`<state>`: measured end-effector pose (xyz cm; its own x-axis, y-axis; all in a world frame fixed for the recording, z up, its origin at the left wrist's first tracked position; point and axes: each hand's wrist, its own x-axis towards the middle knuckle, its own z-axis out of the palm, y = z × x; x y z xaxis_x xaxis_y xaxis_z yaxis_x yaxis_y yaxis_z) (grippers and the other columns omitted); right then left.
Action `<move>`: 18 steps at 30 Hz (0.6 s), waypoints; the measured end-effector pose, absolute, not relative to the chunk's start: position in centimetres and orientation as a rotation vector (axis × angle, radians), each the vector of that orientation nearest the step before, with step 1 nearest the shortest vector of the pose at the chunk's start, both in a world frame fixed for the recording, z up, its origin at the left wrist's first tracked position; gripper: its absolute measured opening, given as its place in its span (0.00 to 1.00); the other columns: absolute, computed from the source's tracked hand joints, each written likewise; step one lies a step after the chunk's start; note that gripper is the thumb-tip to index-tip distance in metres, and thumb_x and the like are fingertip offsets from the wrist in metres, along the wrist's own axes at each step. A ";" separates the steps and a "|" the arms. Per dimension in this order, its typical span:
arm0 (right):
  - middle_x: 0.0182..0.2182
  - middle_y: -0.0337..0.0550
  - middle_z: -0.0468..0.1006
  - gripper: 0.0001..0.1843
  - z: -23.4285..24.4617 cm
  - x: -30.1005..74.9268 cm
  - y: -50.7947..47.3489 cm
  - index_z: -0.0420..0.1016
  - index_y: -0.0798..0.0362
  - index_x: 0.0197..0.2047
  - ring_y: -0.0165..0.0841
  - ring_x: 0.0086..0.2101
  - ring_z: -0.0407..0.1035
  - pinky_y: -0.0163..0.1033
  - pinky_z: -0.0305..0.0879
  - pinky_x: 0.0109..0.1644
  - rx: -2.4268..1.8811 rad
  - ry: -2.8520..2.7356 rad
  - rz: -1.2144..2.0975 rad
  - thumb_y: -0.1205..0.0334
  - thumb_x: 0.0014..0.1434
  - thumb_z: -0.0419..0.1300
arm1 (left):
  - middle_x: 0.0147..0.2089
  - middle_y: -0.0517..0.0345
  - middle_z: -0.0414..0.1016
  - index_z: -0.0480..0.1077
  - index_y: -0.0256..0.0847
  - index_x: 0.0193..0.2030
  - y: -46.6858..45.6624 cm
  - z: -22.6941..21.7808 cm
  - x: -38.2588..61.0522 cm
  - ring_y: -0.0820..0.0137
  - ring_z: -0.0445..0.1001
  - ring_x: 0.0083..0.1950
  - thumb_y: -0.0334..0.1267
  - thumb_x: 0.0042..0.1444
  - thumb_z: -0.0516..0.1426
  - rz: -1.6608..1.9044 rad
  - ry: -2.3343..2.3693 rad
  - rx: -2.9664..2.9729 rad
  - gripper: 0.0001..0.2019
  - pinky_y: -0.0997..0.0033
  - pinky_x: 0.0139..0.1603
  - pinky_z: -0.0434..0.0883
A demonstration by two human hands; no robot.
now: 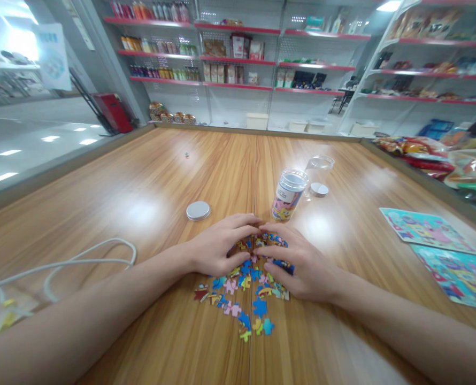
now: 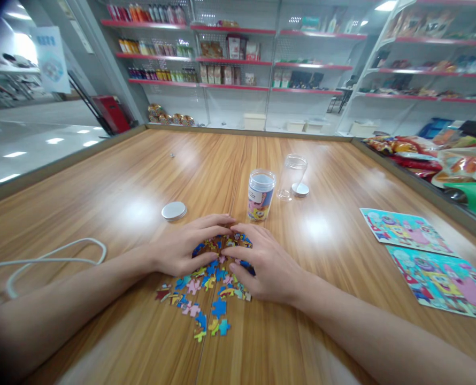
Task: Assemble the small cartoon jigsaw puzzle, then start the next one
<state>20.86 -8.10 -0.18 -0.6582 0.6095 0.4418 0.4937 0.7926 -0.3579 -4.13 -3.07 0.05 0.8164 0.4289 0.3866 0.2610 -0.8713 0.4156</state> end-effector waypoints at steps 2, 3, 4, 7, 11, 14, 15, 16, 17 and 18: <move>0.62 0.53 0.67 0.15 -0.3 20.9 -8.0 0.79 0.48 0.53 0.44 0.62 0.62 0.58 0.63 0.64 -0.848 -2.445 0.257 0.63 0.64 0.60 | 0.68 0.39 0.63 0.63 0.38 0.65 -3.0 0.1 -4.2 0.52 0.62 0.71 0.35 0.58 0.59 0.665 0.495 2.662 0.27 0.44 0.69 0.65; 0.63 0.53 0.68 0.15 -0.3 20.9 -8.0 0.79 0.48 0.53 0.44 0.63 0.62 0.58 0.63 0.65 -0.858 -2.449 0.243 0.63 0.65 0.60 | 0.69 0.39 0.62 0.62 0.38 0.66 -3.0 0.0 -4.2 0.52 0.62 0.71 0.35 0.58 0.58 0.659 0.490 2.662 0.28 0.44 0.69 0.65; 0.63 0.53 0.68 0.15 -0.3 20.9 -7.9 0.80 0.48 0.53 0.43 0.63 0.61 0.58 0.63 0.65 -0.855 -2.451 0.228 0.63 0.65 0.60 | 0.69 0.38 0.62 0.61 0.38 0.67 -3.0 0.0 -4.2 0.52 0.61 0.71 0.34 0.57 0.58 0.657 0.494 2.661 0.29 0.44 0.69 0.65; 0.65 0.52 0.65 0.14 -0.3 21.0 -8.0 0.80 0.46 0.53 0.44 0.65 0.59 0.59 0.62 0.65 -0.779 -2.471 0.197 0.62 0.65 0.60 | 0.69 0.37 0.61 0.62 0.36 0.66 -3.0 -0.1 -4.3 0.51 0.61 0.71 0.33 0.56 0.58 0.667 0.507 2.665 0.29 0.44 0.69 0.66; 0.68 0.52 0.60 0.15 -0.1 21.0 -8.2 0.81 0.45 0.53 0.47 0.66 0.57 0.61 0.60 0.65 -0.751 -2.508 0.197 0.61 0.64 0.61 | 0.68 0.37 0.61 0.64 0.35 0.64 -3.1 0.0 -4.3 0.51 0.61 0.71 0.35 0.57 0.59 0.667 0.517 2.677 0.27 0.44 0.69 0.65; 0.68 0.53 0.60 0.16 0.1 20.9 -8.3 0.80 0.47 0.54 0.48 0.66 0.56 0.62 0.60 0.66 -0.784 -2.529 0.182 0.64 0.64 0.60 | 0.67 0.37 0.62 0.63 0.35 0.64 -3.2 0.2 -4.1 0.52 0.62 0.70 0.37 0.58 0.59 0.675 0.520 2.674 0.27 0.46 0.68 0.66; 0.68 0.54 0.60 0.16 0.1 20.9 -8.4 0.80 0.47 0.54 0.48 0.66 0.56 0.62 0.60 0.66 -0.788 -2.542 0.174 0.64 0.64 0.59 | 0.67 0.36 0.62 0.63 0.35 0.64 -3.2 0.2 -4.1 0.52 0.63 0.69 0.37 0.58 0.59 0.677 0.519 2.675 0.26 0.46 0.68 0.67; 0.68 0.54 0.60 0.16 0.2 20.9 -8.4 0.80 0.48 0.54 0.48 0.67 0.55 0.62 0.59 0.66 -0.791 -2.555 0.167 0.65 0.65 0.58 | 0.67 0.36 0.62 0.64 0.35 0.63 -3.3 0.3 -4.1 0.52 0.63 0.69 0.37 0.58 0.59 0.678 0.517 2.676 0.26 0.46 0.68 0.67; 0.68 0.55 0.60 0.16 0.3 20.9 -8.5 0.80 0.49 0.54 0.49 0.67 0.54 0.61 0.59 0.67 -0.793 -2.567 0.160 0.65 0.65 0.58 | 0.67 0.36 0.63 0.64 0.34 0.63 -3.3 0.3 -4.1 0.52 0.63 0.69 0.37 0.58 0.59 0.680 0.511 2.677 0.26 0.47 0.68 0.67; 0.68 0.55 0.59 0.16 0.4 20.8 -8.6 0.80 0.49 0.53 0.49 0.68 0.54 0.61 0.58 0.67 -0.799 -2.578 0.155 0.65 0.65 0.57 | 0.66 0.36 0.63 0.64 0.34 0.62 -3.2 0.3 -4.1 0.52 0.63 0.68 0.38 0.58 0.59 0.683 0.505 2.678 0.25 0.47 0.68 0.67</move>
<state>20.82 -8.58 0.40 -0.7393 0.5611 0.3723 0.5125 0.8275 -0.2294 -4.06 -3.24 0.26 0.8220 0.4129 0.3921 0.2543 -0.8824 0.3959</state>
